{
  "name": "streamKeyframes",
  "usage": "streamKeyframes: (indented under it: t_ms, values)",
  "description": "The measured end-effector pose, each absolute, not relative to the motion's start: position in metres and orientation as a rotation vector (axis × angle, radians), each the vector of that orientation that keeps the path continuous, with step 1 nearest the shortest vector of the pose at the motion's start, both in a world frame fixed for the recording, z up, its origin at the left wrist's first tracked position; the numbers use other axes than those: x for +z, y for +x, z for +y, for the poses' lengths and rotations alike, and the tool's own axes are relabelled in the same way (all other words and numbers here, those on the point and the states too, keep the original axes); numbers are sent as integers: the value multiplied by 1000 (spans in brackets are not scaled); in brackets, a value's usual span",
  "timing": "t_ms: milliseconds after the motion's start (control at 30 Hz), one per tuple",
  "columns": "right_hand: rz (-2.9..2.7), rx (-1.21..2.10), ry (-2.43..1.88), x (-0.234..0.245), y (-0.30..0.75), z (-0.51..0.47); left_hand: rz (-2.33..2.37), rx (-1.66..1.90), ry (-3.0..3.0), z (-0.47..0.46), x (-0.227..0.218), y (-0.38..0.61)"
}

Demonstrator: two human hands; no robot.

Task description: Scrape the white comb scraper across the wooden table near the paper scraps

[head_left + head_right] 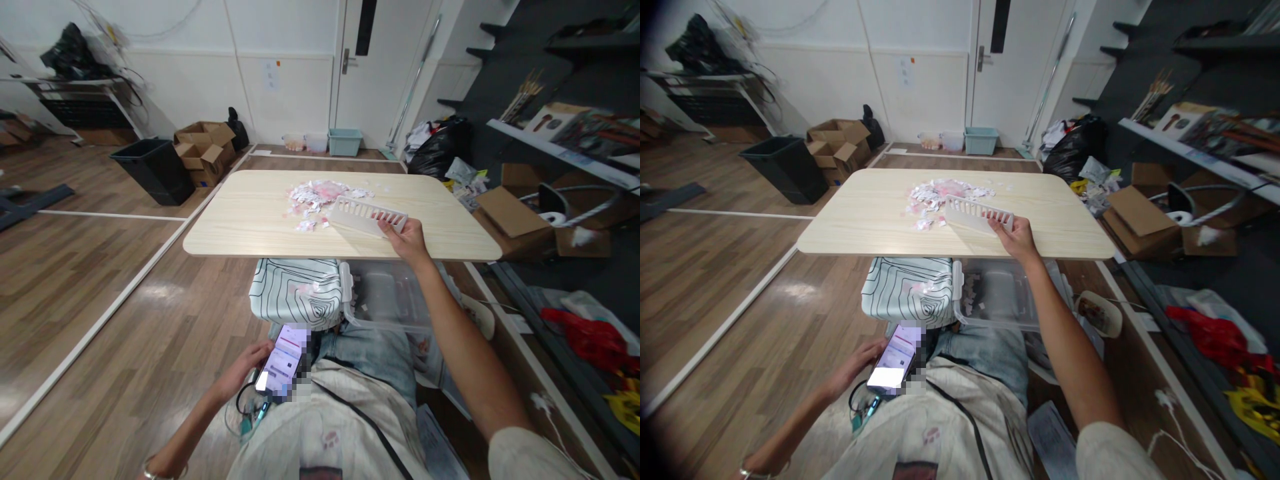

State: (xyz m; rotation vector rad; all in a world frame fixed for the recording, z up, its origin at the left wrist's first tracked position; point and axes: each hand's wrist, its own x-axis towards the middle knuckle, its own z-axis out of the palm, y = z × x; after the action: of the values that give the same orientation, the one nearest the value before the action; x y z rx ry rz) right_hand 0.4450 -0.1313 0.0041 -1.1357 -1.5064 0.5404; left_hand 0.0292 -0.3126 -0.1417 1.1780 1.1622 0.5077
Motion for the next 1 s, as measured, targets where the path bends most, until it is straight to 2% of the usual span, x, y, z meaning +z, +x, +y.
streamKeyframes:
  t_ms: [700, 1000]
  values:
    - [-1467, 605, -1132, 6, 445, -133, 1200, 538, 1131, -318, -160, 20]
    - [-1652, 706, -1057, 14, 435, -140, 1283, 569, 1069, -326, -188, 7]
